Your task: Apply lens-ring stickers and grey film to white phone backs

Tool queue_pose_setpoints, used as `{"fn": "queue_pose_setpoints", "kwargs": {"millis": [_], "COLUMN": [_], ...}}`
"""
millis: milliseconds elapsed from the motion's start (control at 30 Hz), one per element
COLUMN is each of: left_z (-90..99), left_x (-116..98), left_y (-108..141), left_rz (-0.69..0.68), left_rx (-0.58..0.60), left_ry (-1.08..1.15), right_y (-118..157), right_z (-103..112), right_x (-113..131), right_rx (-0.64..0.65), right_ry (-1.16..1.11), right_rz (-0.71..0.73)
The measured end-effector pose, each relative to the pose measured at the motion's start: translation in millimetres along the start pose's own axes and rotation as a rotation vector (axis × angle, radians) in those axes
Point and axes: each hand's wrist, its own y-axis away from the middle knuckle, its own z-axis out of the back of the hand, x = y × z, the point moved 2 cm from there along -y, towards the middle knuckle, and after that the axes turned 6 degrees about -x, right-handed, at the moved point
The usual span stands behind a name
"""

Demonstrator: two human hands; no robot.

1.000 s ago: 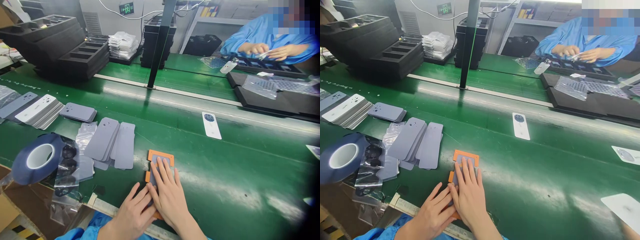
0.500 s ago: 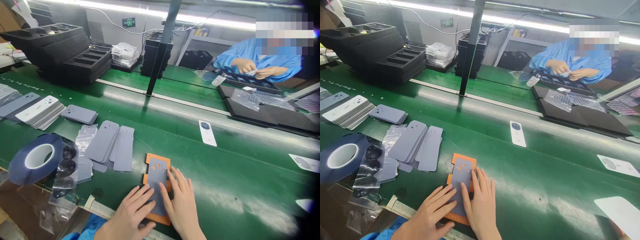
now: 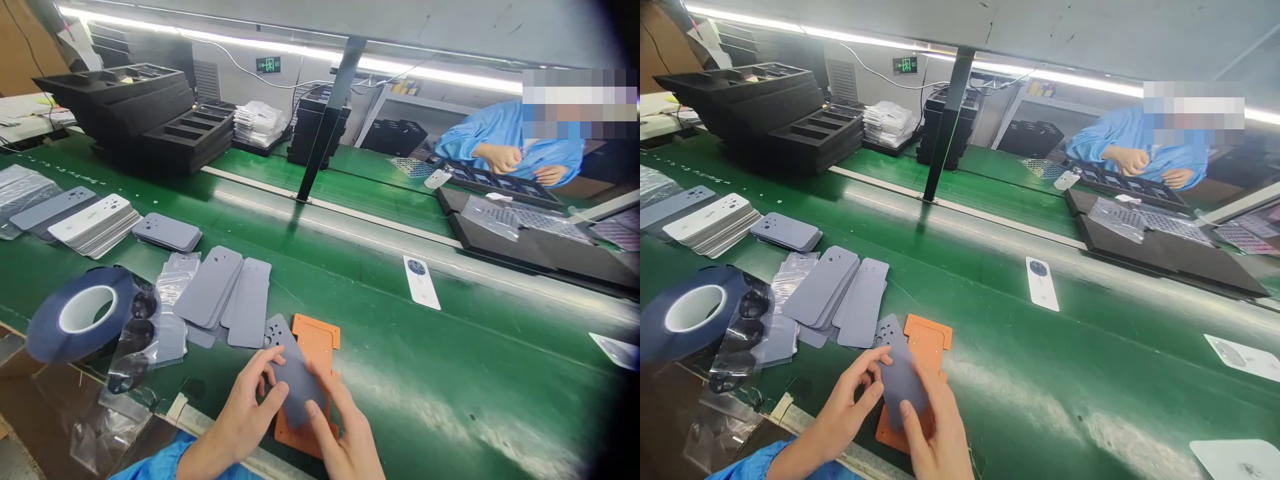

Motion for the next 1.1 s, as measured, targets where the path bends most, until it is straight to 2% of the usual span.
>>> {"fn": "queue_pose_setpoints", "kwargs": {"millis": [100, 267, 333, 467, 600, 700, 800, 900, 1000, 1100], "left_z": [0.8, 1.8, 2.7, 4.0, 4.3, 5.7, 10.2, 17.9, 28.1, 36.2], "left_x": [3, 4, 4, 6, 7, 12, 20, 25, 22, 14], "left_y": [-5, -3, -1, 5, 8, 6, 1, -3, -4, -4], "left_rz": [0.062, 0.043, 0.048, 0.121, 0.170, 0.220, 0.248, 0.238, 0.223, 0.204], "left_rx": [-0.018, -0.059, -0.066, -0.050, -0.052, -0.088, -0.145, -0.206, -0.286, -0.362], "left_ry": [-0.039, -0.047, -0.032, 0.057, 0.214, 0.261, 0.253, 0.264, 0.291, 0.328], "right_y": [-1, -6, -6, -1, 9, 14, 15, 8, -3, -8], "right_z": [-4, -5, -7, -17, -35, -49, -51, -39, -30, -35], "right_x": [4, 0, -1, 0, 9, 12, 9, 5, 4, 4], "right_rx": [0.026, -0.099, -0.107, -0.003, 0.150, 0.171, 0.157, 0.135, 0.118, 0.126], "right_ry": [-0.098, -0.067, -0.045, -0.227, -0.354, -0.400, -0.358, -0.255, -0.143, -0.131], "right_rz": [-0.003, -0.044, -0.065, -0.085, 0.011, 0.070, 0.055, 0.049, 0.014, -0.080]}}
